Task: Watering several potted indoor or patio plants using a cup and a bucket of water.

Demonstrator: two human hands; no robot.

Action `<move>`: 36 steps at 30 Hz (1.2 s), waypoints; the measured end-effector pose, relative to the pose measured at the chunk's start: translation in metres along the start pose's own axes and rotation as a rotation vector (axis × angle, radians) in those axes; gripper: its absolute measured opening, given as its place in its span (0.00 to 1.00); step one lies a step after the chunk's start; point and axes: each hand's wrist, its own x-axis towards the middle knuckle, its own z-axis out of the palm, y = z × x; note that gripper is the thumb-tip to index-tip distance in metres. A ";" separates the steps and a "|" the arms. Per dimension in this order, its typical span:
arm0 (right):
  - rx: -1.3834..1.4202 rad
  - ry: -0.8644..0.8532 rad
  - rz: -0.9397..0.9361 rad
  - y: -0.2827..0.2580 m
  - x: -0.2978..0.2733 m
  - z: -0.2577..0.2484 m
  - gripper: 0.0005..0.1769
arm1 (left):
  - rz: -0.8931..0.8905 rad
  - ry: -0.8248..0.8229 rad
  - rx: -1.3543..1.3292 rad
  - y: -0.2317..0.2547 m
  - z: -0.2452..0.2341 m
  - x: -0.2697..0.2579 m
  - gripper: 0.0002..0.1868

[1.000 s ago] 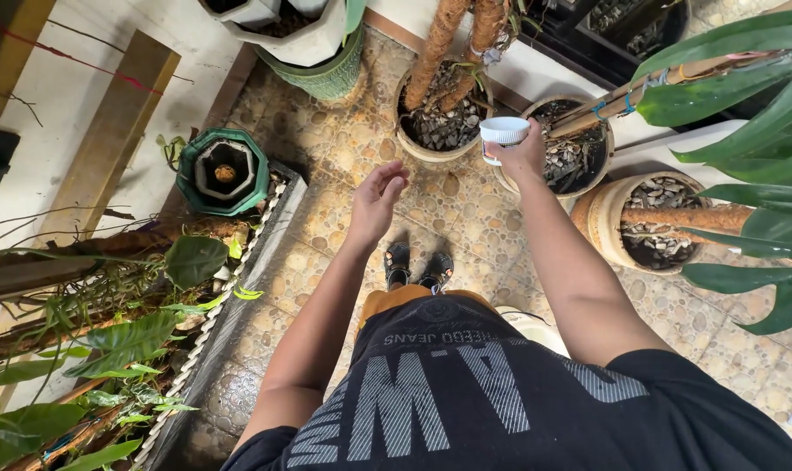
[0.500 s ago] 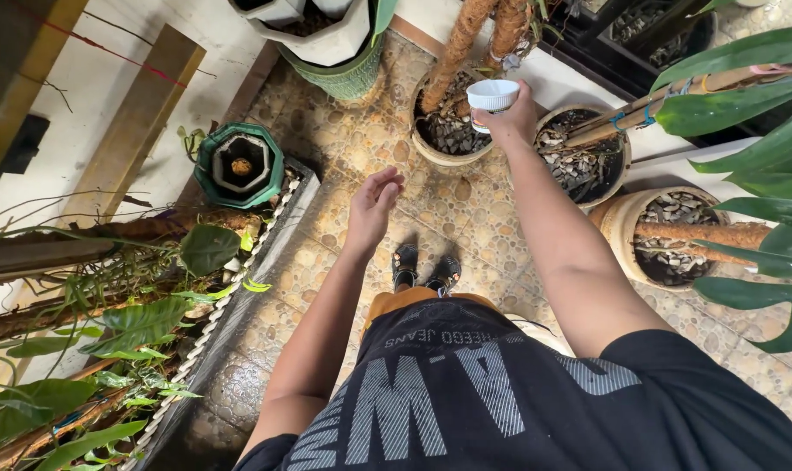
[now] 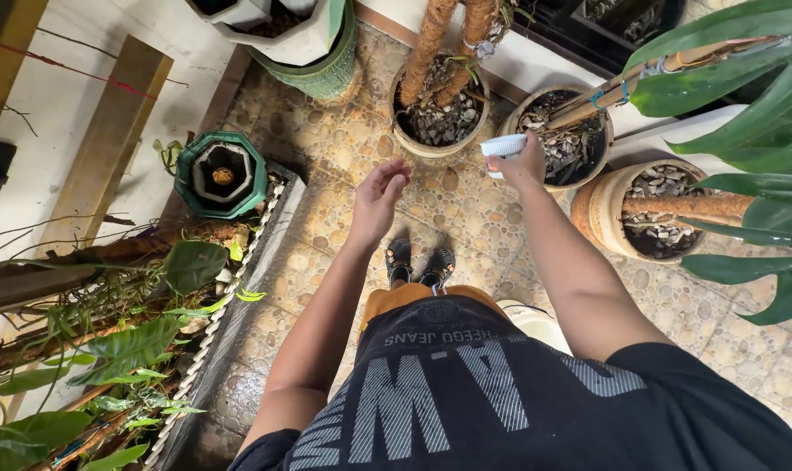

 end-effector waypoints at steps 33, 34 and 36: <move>0.279 0.413 0.278 0.257 -0.224 -0.001 0.68 | 0.008 -0.685 0.107 -0.084 0.107 -0.074 0.18; 0.297 0.451 0.313 0.281 -0.241 -0.002 0.68 | 0.006 -0.739 0.115 -0.087 0.125 -0.084 0.18; 0.253 0.483 0.353 0.328 -0.278 0.001 0.68 | -0.040 -0.791 0.176 -0.096 0.159 -0.112 0.18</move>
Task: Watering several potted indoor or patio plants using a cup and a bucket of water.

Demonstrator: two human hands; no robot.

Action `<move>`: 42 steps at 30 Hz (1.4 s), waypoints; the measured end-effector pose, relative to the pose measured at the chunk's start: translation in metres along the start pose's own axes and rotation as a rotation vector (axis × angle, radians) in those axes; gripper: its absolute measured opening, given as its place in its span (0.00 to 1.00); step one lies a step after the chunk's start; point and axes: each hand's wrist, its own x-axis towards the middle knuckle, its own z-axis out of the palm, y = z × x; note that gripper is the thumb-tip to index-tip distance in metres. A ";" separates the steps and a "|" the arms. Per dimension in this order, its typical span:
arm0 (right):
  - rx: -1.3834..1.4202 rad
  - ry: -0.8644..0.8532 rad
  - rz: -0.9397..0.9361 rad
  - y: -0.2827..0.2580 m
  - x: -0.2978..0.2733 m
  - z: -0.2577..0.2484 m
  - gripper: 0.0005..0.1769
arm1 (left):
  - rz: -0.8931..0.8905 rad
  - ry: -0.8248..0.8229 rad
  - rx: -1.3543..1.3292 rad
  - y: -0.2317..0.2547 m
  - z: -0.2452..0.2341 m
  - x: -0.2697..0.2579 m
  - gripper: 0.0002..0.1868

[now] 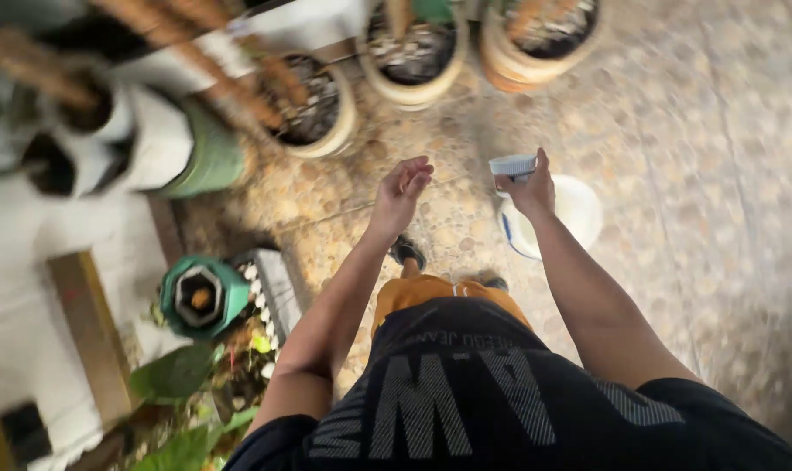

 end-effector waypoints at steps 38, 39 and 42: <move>-0.301 -0.412 0.624 0.544 0.154 0.231 0.58 | -0.400 -0.267 0.091 -0.470 0.198 0.078 0.22; -0.284 -0.418 0.655 0.548 0.161 0.239 0.57 | -0.401 -0.252 0.099 -0.473 0.192 0.079 0.21; -0.180 -0.261 0.518 0.561 0.184 0.268 0.61 | -0.373 -0.238 0.139 -0.486 0.174 0.085 0.22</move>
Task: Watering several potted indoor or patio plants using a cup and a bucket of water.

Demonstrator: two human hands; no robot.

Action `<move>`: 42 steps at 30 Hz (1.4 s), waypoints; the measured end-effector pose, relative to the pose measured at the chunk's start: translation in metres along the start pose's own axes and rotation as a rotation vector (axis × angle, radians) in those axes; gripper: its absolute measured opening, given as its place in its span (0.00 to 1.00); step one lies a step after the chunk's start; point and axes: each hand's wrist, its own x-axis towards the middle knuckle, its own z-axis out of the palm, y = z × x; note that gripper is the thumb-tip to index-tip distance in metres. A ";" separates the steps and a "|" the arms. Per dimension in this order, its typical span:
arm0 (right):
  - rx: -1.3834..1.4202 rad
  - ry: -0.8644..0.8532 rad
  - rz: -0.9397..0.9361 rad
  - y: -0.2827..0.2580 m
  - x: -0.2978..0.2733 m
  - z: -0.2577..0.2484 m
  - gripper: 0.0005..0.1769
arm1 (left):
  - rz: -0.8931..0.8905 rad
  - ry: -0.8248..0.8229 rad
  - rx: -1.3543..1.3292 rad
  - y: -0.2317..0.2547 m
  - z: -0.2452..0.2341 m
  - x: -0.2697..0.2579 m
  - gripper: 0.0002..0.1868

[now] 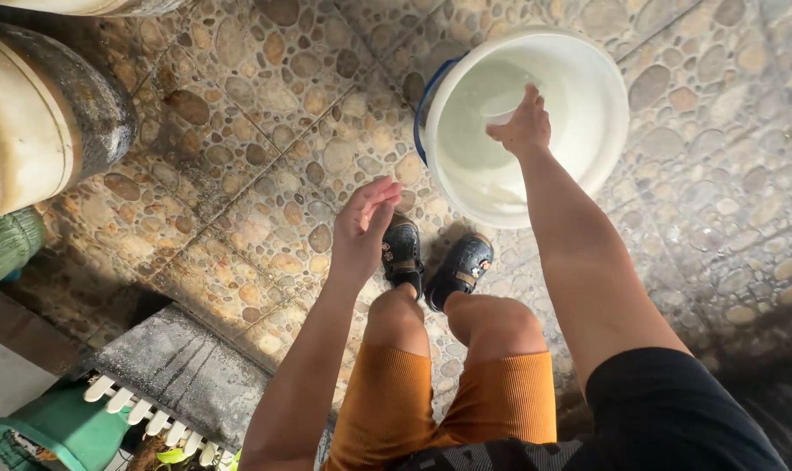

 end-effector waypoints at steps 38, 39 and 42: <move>0.348 0.347 -0.636 -0.113 -0.501 -0.331 0.59 | 0.278 0.351 -0.103 0.321 -0.023 -0.344 0.21; 0.329 0.317 -0.634 -0.130 -0.506 -0.331 0.60 | 0.330 0.369 -0.194 0.326 -0.037 -0.348 0.21; 0.308 0.281 -0.689 -0.188 -0.526 -0.317 0.59 | 0.353 0.469 -0.270 0.327 -0.072 -0.371 0.21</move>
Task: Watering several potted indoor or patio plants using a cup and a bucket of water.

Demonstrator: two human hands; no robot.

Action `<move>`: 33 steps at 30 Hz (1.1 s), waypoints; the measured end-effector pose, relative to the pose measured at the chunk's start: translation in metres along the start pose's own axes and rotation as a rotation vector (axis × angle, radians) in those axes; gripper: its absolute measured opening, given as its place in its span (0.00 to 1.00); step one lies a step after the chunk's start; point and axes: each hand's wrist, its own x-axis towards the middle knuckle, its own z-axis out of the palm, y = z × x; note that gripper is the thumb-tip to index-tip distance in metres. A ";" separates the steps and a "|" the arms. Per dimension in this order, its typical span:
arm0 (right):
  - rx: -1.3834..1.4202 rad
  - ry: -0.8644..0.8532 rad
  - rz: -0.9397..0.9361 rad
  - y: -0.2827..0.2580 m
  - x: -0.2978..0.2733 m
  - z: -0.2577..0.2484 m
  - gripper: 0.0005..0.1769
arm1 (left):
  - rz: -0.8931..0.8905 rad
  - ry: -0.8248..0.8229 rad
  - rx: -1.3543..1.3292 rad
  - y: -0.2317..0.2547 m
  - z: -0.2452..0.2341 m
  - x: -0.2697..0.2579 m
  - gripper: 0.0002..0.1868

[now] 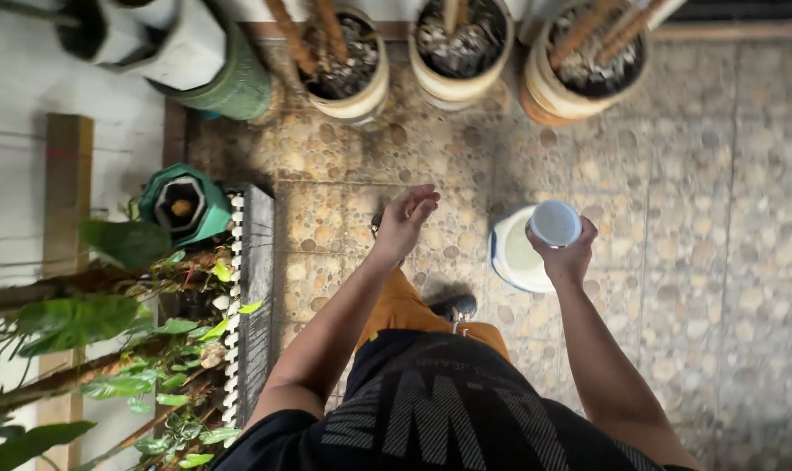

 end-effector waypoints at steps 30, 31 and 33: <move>-0.038 -0.338 -0.308 -0.480 0.185 0.407 0.60 | 0.068 0.390 -0.066 0.132 -0.319 0.111 0.21; -0.037 -0.337 -0.308 -0.487 0.190 0.407 0.60 | 0.069 0.389 -0.065 0.138 -0.321 0.113 0.21; -0.028 -0.333 -0.305 -0.493 0.195 0.407 0.61 | -0.027 0.444 -0.030 0.144 -0.322 0.112 0.22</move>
